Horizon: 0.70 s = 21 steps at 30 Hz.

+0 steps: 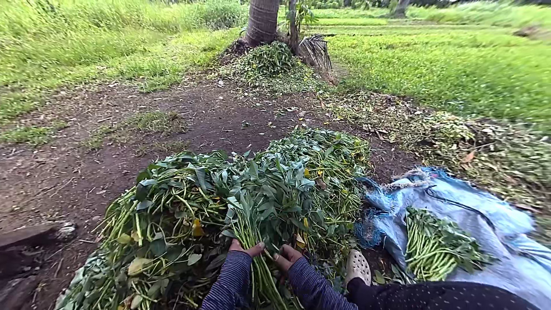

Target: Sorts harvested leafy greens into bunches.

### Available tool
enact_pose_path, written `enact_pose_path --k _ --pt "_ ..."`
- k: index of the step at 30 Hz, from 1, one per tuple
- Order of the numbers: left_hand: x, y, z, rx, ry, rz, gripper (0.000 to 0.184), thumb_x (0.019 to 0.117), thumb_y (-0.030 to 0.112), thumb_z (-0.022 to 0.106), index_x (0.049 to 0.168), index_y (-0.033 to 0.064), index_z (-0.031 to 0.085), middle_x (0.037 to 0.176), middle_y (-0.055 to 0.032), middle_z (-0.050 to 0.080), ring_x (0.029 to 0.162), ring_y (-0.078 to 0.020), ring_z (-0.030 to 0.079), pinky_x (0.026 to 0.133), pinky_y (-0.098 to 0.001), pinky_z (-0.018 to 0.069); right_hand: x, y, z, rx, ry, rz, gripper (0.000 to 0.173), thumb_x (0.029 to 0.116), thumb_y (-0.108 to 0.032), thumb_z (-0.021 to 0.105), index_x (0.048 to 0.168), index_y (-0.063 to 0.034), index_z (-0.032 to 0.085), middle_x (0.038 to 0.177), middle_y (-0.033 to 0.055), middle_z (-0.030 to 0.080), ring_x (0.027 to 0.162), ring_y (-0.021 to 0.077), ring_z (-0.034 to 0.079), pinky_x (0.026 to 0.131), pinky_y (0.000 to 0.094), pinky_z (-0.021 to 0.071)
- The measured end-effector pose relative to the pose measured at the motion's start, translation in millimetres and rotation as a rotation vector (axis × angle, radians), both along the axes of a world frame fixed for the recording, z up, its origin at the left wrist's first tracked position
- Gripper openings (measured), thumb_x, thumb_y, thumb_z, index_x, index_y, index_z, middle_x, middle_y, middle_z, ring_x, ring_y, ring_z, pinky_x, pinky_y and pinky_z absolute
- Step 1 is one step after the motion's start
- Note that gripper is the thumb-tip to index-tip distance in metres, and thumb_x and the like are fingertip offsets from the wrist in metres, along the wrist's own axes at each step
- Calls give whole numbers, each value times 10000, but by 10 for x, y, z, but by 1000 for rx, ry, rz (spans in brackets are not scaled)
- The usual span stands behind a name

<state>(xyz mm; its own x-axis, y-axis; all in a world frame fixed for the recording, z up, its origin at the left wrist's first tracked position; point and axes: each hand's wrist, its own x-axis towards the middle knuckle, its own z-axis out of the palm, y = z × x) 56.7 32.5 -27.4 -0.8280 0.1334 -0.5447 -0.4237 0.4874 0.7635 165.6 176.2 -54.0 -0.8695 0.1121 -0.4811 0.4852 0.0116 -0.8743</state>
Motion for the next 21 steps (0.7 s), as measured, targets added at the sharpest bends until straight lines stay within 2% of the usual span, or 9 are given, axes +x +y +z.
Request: enact_pose_path --k 4,7,9,11,12,13,15,18,21 --pt "25 -3 79 34 -42 -80 921 789 115 898 1504 -32 336 1384 -249 566 1248 -288 607 1067 -430 491 -145 -124 212 -270 -216 -165 381 1130 -223 392 1387 45 479 1110 180 645 885 218 638 799 392 537" --pt "50 15 148 18 -42 -117 887 783 106 899 1476 -37 364 1354 -243 581 1231 -276 610 1061 -413 490 -126 -165 273 -304 -172 -158 321 1127 -286 395 1310 -43 495 905 67 600 661 131 583 597 296 513" --pt "41 19 141 12 -14 -52 883 779 94 900 1469 -40 367 1356 -256 573 1236 -294 603 1060 -430 487 -114 -212 198 -369 -146 -241 256 1124 -261 414 1267 -58 478 892 58 587 632 136 575 567 295 504" --pt "23 31 139 -16 27 18 892 774 84 901 1473 -44 361 1372 -272 559 1259 -316 586 1074 -446 469 -130 -224 174 -166 -109 -189 252 1118 -220 439 1242 -10 503 980 123 636 728 192 643 648 343 554" --pt "14 34 147 -38 40 26 907 770 89 904 1478 -42 352 1380 -272 553 1270 -317 579 1080 -447 463 -135 -192 206 6 -73 -68 307 1112 -189 448 1285 54 524 1092 201 658 886 267 684 801 416 577" --pt "12 39 156 -68 46 16 917 770 96 905 1483 -41 346 1390 -269 550 1283 -317 571 1088 -446 456 -128 -172 243 181 -20 51 337 1101 -172 460 1294 91 549 1160 251 668 1022 323 694 931 466 558" --pt "23 72 181 -141 49 -22 933 769 92 901 1497 -44 332 1412 -264 542 1313 -318 554 1106 -444 441 -98 -175 290 441 91 195 337 1079 -126 477 1266 129 593 1212 297 669 1164 382 662 1056 494 486" --pt "28 135 205 -276 36 -78 929 798 117 876 1518 -37 311 1440 -250 536 1354 -321 530 1131 -446 414 -22 -169 249 597 130 293 324 1081 -116 465 1239 122 618 1243 293 666 1187 403 660 1059 517 488" --pt "-105 48 142 -250 92 33 947 805 156 888 1527 -36 305 1426 -265 543 1336 -335 545 1120 -466 429 166 -204 67 599 40 398 313 1083 -119 461 1239 89 634 1235 280 675 1174 423 665 1034 577 493"
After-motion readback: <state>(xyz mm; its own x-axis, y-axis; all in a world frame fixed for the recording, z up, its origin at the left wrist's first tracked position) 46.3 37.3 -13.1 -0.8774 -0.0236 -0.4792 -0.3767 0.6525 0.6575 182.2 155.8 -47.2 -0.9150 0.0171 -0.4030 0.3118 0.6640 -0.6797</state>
